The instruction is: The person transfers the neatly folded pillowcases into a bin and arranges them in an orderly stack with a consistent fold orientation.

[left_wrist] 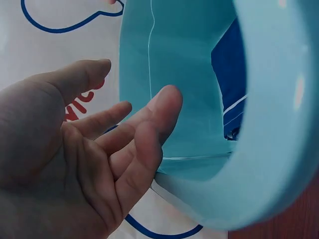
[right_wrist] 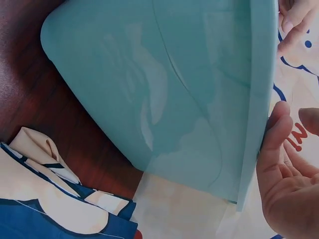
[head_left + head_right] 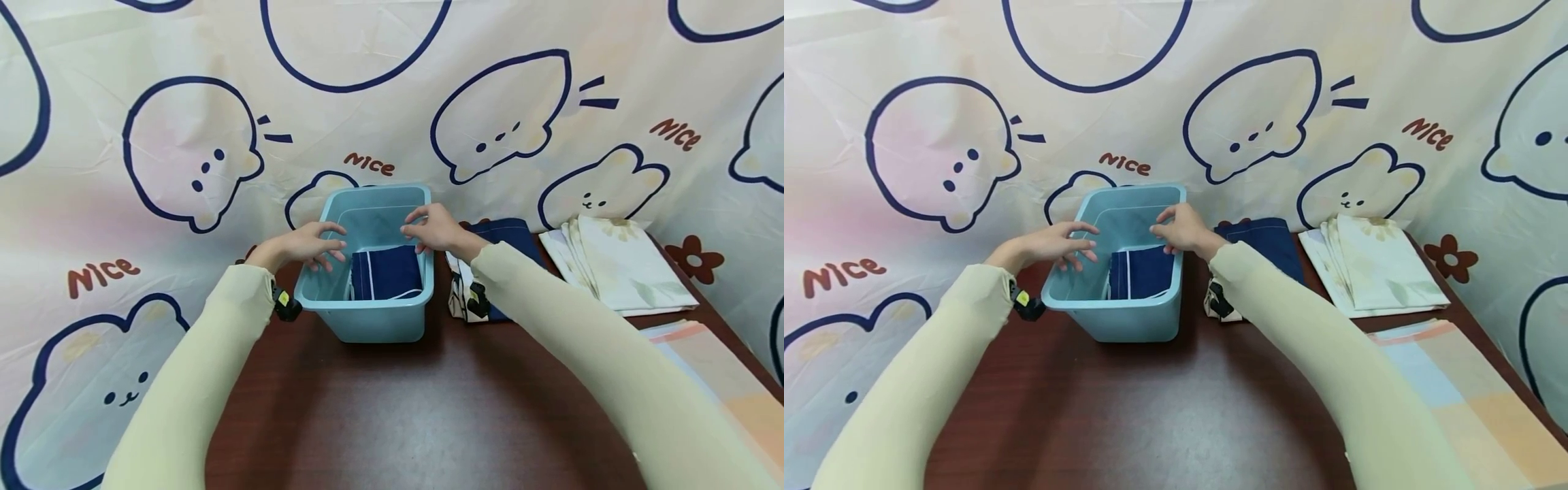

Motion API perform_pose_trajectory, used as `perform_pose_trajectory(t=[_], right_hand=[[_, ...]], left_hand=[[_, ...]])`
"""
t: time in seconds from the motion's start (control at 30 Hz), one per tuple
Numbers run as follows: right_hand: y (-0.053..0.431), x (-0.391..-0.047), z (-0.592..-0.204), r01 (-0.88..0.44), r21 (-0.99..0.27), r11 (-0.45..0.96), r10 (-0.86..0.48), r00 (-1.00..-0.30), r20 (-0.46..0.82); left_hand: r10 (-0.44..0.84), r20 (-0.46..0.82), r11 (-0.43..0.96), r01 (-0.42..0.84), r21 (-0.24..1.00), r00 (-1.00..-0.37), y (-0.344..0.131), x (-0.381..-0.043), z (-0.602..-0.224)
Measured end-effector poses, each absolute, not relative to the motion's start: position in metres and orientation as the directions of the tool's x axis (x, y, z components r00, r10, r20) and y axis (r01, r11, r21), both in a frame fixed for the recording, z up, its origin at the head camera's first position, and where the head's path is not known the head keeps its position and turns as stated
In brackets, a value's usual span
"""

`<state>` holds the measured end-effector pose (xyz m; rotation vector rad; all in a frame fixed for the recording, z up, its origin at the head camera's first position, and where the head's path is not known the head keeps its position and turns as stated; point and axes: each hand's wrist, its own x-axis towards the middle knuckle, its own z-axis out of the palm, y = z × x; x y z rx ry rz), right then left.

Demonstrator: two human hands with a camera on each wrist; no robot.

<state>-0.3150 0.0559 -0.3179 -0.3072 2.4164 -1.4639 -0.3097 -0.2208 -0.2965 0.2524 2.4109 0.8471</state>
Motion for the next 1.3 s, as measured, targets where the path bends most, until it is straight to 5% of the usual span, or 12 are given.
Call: perform_pose_trajectory(t=[1.3], right_hand=[[0.102,-0.273,-0.317,-0.097,-0.929,0.356,-0.474,-0.876,-0.09]], left_hand=[[0.387,-0.144,0.629,0.147,0.763,-0.911,-0.192,-0.257,-0.299]])
